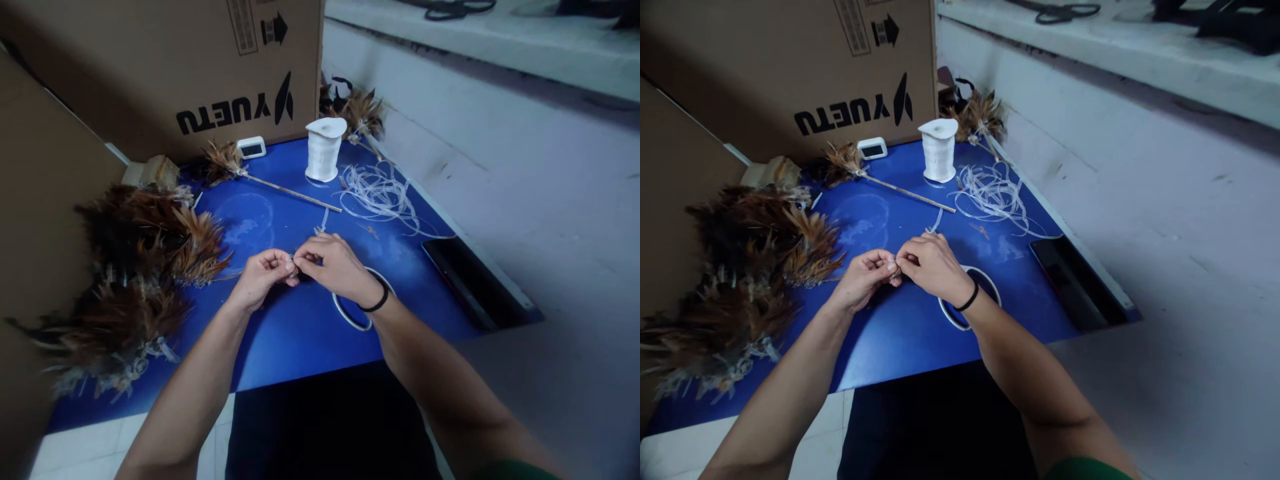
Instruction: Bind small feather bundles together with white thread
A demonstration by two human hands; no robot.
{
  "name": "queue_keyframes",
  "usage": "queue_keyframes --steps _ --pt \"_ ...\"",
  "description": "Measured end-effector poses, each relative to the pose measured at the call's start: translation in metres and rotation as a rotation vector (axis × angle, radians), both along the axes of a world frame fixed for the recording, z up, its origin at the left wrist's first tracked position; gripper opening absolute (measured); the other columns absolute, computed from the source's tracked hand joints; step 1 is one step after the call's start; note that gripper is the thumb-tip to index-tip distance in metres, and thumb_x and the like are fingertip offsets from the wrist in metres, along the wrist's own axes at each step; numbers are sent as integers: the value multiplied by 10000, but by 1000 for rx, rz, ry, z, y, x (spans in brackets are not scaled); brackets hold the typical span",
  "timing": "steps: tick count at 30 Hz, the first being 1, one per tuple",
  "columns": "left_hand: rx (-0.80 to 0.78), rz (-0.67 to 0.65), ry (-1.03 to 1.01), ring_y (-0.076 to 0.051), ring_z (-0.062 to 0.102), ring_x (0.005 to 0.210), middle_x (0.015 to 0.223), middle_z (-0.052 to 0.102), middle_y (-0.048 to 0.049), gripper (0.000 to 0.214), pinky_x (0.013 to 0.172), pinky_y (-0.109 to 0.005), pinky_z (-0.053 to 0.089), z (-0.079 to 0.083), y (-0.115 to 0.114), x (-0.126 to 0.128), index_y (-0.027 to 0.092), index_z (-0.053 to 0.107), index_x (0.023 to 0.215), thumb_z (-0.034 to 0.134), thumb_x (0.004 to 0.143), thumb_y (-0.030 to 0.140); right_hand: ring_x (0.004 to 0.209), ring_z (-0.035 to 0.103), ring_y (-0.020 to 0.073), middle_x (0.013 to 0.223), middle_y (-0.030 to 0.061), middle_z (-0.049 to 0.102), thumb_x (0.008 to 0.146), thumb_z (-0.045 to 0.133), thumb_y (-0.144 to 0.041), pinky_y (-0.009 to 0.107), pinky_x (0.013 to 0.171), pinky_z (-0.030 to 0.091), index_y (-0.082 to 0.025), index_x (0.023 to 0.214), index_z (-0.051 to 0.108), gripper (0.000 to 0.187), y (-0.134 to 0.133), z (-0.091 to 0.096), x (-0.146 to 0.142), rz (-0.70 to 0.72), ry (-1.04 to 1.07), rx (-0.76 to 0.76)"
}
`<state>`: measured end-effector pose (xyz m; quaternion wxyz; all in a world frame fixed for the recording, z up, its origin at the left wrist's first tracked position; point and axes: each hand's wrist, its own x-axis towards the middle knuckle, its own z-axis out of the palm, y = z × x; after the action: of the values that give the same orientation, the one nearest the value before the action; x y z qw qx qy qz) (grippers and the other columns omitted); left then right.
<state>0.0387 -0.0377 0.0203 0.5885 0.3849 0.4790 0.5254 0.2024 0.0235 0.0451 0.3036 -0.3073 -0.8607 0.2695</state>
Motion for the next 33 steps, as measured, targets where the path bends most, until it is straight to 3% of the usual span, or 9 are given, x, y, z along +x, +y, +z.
queue_keyframes --steps 5,14,18,21,27,33 --pt "-4 28 -18 -99 632 560 639 655 -3 237 600 -225 527 1 0 0 127 610 761 772 668 274 710 498 129 663 -26 601 816 583 -189 300 772 301 -182 708 628 118 -2 -1 -2 7 26 108" --pt "-52 103 -114 -98 638 587 655 675 -18 211 623 -231 544 -4 0 -2 125 607 700 784 642 225 757 483 168 672 23 602 899 475 -229 361 801 297 -176 695 629 261 -1 -7 -4 61 17 480" --pt "-79 139 -135 -98 634 555 608 664 -6 208 602 -223 537 -4 1 -3 131 589 659 785 616 185 772 494 173 695 29 627 906 476 -231 380 821 304 -184 725 655 259 0 -7 -3 103 23 522" --pt "-73 161 -127 -103 628 529 581 656 2 234 569 -218 524 -1 1 -3 137 564 635 791 586 166 802 528 174 742 29 659 885 510 -213 378 829 327 -193 762 670 203 -1 -6 -2 112 52 419" --pt "4 135 -39 -105 630 527 582 668 -16 233 573 -221 515 6 -2 -1 138 554 659 779 631 190 681 583 102 761 -3 686 780 560 -101 237 676 434 -182 797 679 145 -3 -3 -4 89 212 -91" --pt "106 152 -9 -113 635 532 633 675 -6 250 552 -235 521 7 -2 1 143 543 671 785 621 179 625 578 93 755 2 699 758 581 -129 217 589 428 -181 780 708 139 0 -6 -5 72 207 -321"
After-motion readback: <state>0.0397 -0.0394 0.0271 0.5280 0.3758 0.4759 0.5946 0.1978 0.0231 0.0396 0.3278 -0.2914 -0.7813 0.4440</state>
